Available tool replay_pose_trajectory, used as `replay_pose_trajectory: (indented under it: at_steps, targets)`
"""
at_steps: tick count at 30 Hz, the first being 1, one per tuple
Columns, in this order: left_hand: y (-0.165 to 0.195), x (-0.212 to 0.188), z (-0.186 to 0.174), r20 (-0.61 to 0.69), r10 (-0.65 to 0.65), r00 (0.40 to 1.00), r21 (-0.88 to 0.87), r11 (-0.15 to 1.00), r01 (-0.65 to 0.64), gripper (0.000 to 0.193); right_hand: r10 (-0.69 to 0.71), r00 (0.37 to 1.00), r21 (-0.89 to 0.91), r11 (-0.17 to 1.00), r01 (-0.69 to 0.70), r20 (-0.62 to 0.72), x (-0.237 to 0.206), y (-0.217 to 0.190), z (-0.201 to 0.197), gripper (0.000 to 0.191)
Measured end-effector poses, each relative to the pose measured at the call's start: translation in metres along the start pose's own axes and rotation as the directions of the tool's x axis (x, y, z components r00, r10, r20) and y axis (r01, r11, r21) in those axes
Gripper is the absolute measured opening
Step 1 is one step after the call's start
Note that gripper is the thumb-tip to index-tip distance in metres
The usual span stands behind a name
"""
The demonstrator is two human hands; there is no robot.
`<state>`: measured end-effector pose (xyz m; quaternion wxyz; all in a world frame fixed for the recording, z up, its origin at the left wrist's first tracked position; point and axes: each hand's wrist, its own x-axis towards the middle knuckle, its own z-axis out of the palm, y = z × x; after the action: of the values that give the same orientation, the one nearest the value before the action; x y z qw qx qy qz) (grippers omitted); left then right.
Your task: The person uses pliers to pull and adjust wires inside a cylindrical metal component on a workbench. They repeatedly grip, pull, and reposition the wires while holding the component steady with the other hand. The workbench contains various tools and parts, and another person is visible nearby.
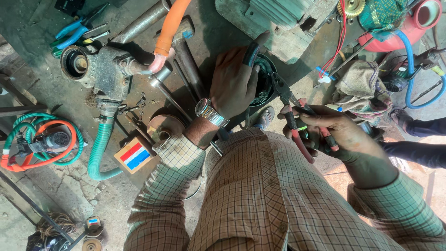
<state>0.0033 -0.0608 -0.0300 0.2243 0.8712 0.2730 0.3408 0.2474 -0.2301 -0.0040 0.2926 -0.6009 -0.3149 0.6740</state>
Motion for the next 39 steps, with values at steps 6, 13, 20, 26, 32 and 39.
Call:
replay_pose_trajectory:
  at_steps: [6,13,20,26,32,39]
  targets:
    - [0.011,-0.005,-0.005,-0.006,-0.012,1.0,0.022,1.0,0.012,0.062,0.272,0.962,0.498,0.837,-0.224,-0.025,-0.017,-0.003,0.026,0.028]
    - [0.021,-0.005,-0.015,0.037,-0.026,0.999,0.027,0.999,0.025,0.058,0.147,0.979,0.671,0.713,-0.203,0.14,-0.024,-0.019,0.044,0.026]
    - [0.024,-0.004,-0.017,0.034,-0.026,0.999,0.009,1.0,0.025,0.057,-0.017,0.911,0.782,0.519,-0.344,0.412,-0.02,-0.002,0.034,0.028]
    - [0.02,-0.002,-0.013,0.029,-0.018,0.999,-0.007,1.0,0.018,0.058,-0.33,0.939,0.262,0.902,0.343,-0.091,0.003,0.006,0.02,0.022]
    - [0.016,0.004,-0.011,0.022,-0.013,1.0,-0.02,1.0,0.013,0.063,-0.389,0.862,-0.182,0.92,0.347,-0.325,-0.005,-0.014,-0.028,0.035]
    - [0.018,0.01,-0.015,-0.03,0.041,0.999,-0.044,0.998,-0.042,0.079,-0.499,0.866,-0.335,0.811,0.48,0.033,-0.013,-0.003,0.006,0.025]
